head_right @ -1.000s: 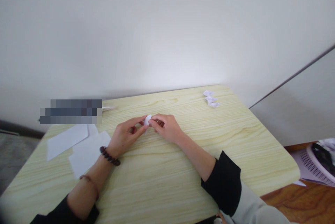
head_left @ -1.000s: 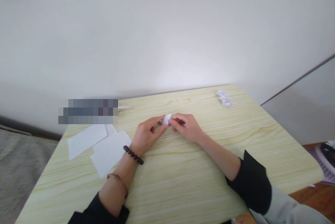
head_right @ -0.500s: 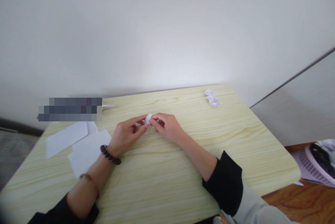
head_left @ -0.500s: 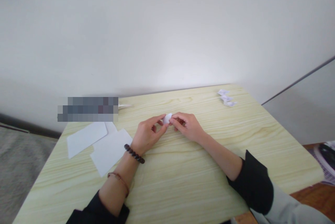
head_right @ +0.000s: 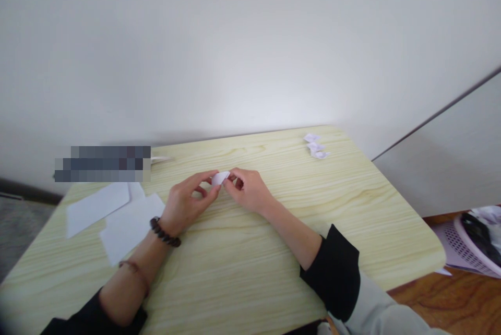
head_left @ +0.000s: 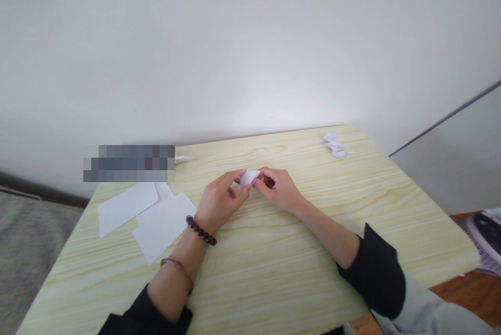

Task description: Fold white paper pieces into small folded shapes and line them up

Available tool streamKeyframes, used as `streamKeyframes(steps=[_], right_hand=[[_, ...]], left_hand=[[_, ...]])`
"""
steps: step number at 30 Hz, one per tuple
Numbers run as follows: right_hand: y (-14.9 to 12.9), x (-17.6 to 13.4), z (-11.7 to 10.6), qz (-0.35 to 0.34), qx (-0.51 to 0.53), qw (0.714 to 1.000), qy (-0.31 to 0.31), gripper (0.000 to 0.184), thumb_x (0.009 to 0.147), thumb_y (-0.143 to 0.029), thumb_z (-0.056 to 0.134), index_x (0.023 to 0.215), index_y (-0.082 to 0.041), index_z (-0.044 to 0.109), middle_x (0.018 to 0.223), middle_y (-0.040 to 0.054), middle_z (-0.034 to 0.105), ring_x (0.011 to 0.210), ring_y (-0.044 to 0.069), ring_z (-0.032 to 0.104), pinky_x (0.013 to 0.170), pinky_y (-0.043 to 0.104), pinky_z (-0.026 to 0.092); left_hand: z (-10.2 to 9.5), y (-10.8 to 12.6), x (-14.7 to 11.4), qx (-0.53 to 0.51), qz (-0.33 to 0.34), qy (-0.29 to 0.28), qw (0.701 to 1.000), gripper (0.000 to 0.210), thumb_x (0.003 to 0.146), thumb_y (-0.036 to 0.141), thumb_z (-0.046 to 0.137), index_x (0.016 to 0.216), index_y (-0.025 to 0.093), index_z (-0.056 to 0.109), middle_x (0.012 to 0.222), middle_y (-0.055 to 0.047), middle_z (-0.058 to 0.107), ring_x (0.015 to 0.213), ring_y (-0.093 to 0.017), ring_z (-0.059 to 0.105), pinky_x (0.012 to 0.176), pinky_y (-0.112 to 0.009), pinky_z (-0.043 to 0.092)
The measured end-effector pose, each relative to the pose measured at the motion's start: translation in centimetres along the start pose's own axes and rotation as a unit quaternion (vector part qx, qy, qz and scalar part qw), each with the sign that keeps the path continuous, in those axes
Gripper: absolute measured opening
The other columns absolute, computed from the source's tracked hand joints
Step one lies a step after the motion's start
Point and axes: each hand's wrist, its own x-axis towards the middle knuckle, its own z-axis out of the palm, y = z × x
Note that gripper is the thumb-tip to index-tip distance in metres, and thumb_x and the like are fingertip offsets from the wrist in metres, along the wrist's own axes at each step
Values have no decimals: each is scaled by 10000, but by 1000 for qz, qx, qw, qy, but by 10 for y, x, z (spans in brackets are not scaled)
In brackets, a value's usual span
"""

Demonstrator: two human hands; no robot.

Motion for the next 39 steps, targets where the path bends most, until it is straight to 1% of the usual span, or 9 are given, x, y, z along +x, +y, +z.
streamKeyframes(steps=[7,10,13,16,22,26,30,36,39], right_hand=[[4,0,3,23,-11,1000,1,225,813,-223,525,600,-155,555,526,-35,537,469,58,425,490,181,317],[5,0,4,22,-22,999,5,217,796,-209,533,585,-158,541,514,-43,521,465,55,414,489,180,304],[4,0,5,9,-57,998,2,252,789,-216,541,546,-161,503,493,-48,488,459,55,390,489,188,283],[3,0,5,-17,-89,996,-3,298,797,-236,538,518,-164,462,478,-50,447,462,58,361,493,198,265],[2,-1,3,-35,-81,996,1,283,827,-251,522,558,-161,509,501,-45,479,473,60,381,510,194,282],[0,-1,3,-21,-79,997,-2,247,839,-245,506,611,-164,555,514,-43,503,470,62,397,514,190,294],[-3,-2,5,-6,-99,995,-4,249,841,-255,507,608,-169,535,516,-37,511,467,68,412,516,194,298],[-1,-1,4,-13,-120,993,-12,255,841,-232,508,594,-166,516,520,-29,520,474,73,409,515,202,289],[1,-1,3,-29,-110,993,-29,276,858,-242,498,598,-160,544,524,-22,545,475,71,421,514,199,294]], left_hand=[[5,-6,-1,87,88,21,992,320,851,307,559,1128,149,591,913,-65,697,587,-107,607,623,-255,557],[8,-6,0,132,110,15,985,348,837,241,543,1174,154,552,992,-87,691,798,-173,660,762,-312,567],[12,-4,1,151,95,-1,984,416,793,141,512,1209,148,509,1122,-115,646,1018,-222,621,880,-366,539],[13,-2,1,155,77,-12,985,443,772,92,484,1213,139,489,1164,-129,620,1089,-234,587,925,-384,518],[14,1,0,154,78,-5,985,345,836,138,483,1181,125,498,1112,-135,646,1063,-230,605,920,-378,520],[17,0,0,163,82,-5,983,281,888,161,438,1158,133,509,1112,-130,655,1047,-221,619,904,-362,526],[19,-2,1,167,81,-2,983,299,869,133,442,1162,139,502,1100,-125,661,1026,-209,630,883,-342,531],[17,5,1,211,40,-6,977,359,832,165,513,1186,102,516,989,-119,702,873,-203,670,770,-310,544],[14,11,0,283,24,-1,959,354,843,206,523,1182,114,564,866,-95,727,771,-215,685,609,-285,517]])
